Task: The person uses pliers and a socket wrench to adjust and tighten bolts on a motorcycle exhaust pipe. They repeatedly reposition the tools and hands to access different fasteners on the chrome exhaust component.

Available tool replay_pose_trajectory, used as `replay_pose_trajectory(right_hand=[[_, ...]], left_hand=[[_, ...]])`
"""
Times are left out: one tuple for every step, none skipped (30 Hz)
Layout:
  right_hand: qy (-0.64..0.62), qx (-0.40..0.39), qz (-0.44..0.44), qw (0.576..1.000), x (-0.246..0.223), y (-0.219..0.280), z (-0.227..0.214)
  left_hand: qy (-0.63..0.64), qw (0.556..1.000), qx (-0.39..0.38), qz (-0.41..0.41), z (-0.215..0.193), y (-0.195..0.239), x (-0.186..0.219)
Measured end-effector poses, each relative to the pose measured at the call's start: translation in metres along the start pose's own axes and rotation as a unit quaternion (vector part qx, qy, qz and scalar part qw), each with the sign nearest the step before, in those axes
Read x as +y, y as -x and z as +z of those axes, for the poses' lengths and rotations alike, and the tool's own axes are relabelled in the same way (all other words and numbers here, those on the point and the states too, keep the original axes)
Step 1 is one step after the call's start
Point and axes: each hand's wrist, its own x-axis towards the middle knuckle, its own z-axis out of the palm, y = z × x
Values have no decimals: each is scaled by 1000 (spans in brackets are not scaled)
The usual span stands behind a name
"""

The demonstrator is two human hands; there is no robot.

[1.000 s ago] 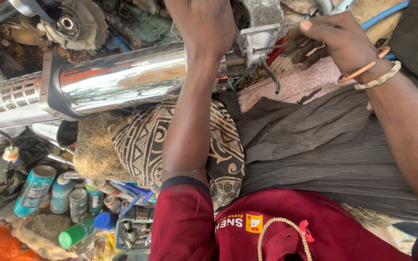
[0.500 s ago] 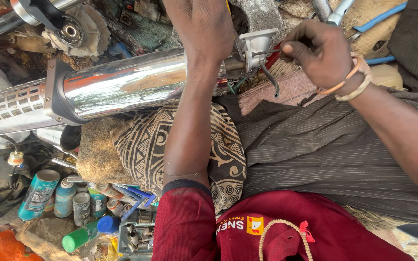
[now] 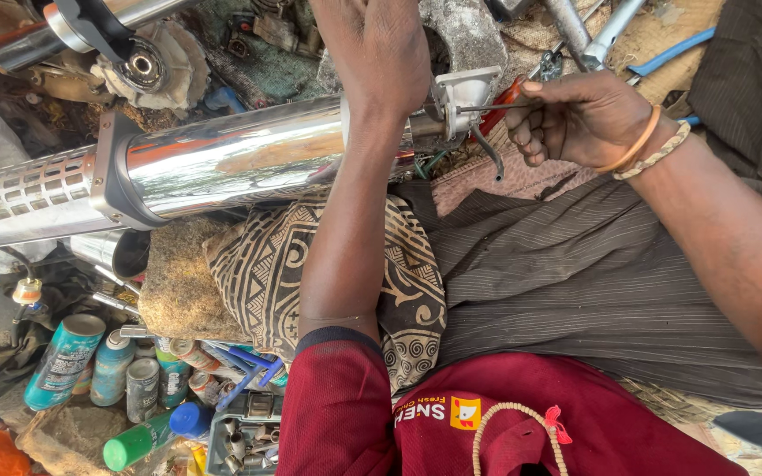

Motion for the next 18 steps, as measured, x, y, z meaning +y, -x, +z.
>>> replay_pose_trajectory(right_hand=[[-29,-3,-5,1000,0,0,1],[-37,14,-5,999,-1,0,2],[-46,32,-3,998,-1,2,3],[-56,50,-2,997,-2,2,3],[-39,35,4,999,0,3,3],[-23,20,9,999,1,5,3],[-4,4,11,1000,-1,4,2],[75,21,-7,997,-2,4,2],[154,36,-23,987,-2,4,2],[232,51,-40,970,-1,3,4],[425,77,-155,889,1,2,7],[592,96,-263,756,4,1,10],[725,110,-354,581,8,3,13],[713,115,-356,593,11,5,16],[701,122,-359,604,14,8,18],[689,128,-362,614,15,10,21],[676,133,-371,623,12,8,22],[662,137,-379,631,8,4,23]], left_hand=[[-59,997,-8,43,0,0,2],[-118,989,-16,85,0,-1,3],[-177,976,-26,125,-1,-1,4],[-187,970,-25,156,-1,-1,4],[-195,963,-27,184,-1,0,4],[-202,955,-29,213,-2,3,5],[-192,963,-41,182,-1,4,5],[-182,970,-54,152,-1,3,5],[-173,976,-65,120,-1,4,6],[-159,979,-60,115,-2,4,7],[-146,981,-54,112,-2,4,8],[-134,984,-47,108,-3,3,10],[-146,984,-51,92,-2,3,12],[-159,983,-55,76,-2,3,15],[-170,982,-58,61,0,3,17],[-167,981,-40,89,1,3,20],[-167,978,-20,122,0,-1,21],[-168,974,0,155,-1,-5,22]])
